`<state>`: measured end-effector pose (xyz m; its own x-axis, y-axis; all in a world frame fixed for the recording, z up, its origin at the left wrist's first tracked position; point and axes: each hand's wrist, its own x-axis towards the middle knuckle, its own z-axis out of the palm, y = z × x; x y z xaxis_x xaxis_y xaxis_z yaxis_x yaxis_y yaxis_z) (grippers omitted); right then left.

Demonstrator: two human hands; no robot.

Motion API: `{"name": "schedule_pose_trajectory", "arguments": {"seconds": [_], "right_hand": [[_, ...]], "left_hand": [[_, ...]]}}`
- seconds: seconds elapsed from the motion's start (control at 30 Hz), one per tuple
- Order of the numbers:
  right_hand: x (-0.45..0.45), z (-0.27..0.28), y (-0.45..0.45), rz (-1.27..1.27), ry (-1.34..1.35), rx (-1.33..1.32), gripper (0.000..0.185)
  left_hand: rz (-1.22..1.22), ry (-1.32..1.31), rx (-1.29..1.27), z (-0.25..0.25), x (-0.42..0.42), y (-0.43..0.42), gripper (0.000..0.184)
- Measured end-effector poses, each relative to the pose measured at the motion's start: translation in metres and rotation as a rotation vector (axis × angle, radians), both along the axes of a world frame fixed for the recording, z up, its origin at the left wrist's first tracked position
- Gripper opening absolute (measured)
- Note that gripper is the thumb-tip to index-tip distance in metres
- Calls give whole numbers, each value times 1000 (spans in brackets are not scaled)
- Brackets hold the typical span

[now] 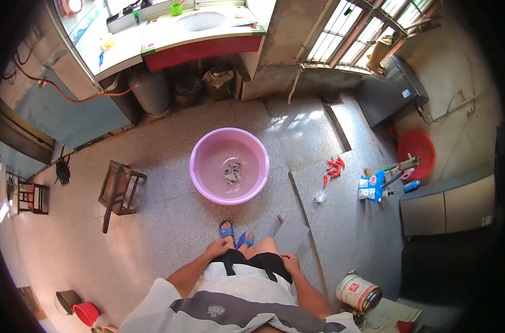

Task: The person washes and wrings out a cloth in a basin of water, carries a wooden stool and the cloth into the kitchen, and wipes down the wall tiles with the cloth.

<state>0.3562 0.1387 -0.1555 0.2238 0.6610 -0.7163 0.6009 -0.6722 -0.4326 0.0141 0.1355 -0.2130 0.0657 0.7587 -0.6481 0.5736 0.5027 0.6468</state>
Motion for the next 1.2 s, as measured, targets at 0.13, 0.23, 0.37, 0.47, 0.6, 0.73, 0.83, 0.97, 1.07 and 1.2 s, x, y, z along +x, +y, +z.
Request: {"name": "schedule_pose_trajectory", "arguments": {"seconds": [0.13, 0.23, 0.37, 0.47, 0.6, 0.73, 0.83, 0.97, 1.07, 1.2], "right_hand": [[13, -23, 61, 309, 34, -28, 29], [18, -47, 116, 379, 21, -65, 31], [30, -113, 195, 634, -57, -150, 41], [25, -143, 260, 663, -238, 19, 55], [19, -156, 337, 829, -217, 87, 37], [-7, -221, 400, 1158, -73, 118, 27], [-81, -284, 440, 1480, 49, 373, 24], [-168, -425, 457, 936, 189, 753, 29], [-213, -450, 428, 1059, 71, 578, 34], [-227, -441, 427, 1600, 60, 429, 27]], "left_hand": [[-26, 82, -40, 11, 11, 9, 34], [157, 91, -42, 8, 15, 24, 34], [356, 86, -66, -5, 13, 51, 33], [536, 195, 3, -42, 26, 59, 37], [649, 52, 52, -109, 63, 98, 36], [640, -141, 138, -166, 83, 151, 36], [666, -186, 168, -194, 84, 180, 36], [407, 40, 254, -189, 64, 209, 37], [408, 174, 526, -178, 52, 217, 37], [459, 157, 568, -185, 53, 223, 37]]}}
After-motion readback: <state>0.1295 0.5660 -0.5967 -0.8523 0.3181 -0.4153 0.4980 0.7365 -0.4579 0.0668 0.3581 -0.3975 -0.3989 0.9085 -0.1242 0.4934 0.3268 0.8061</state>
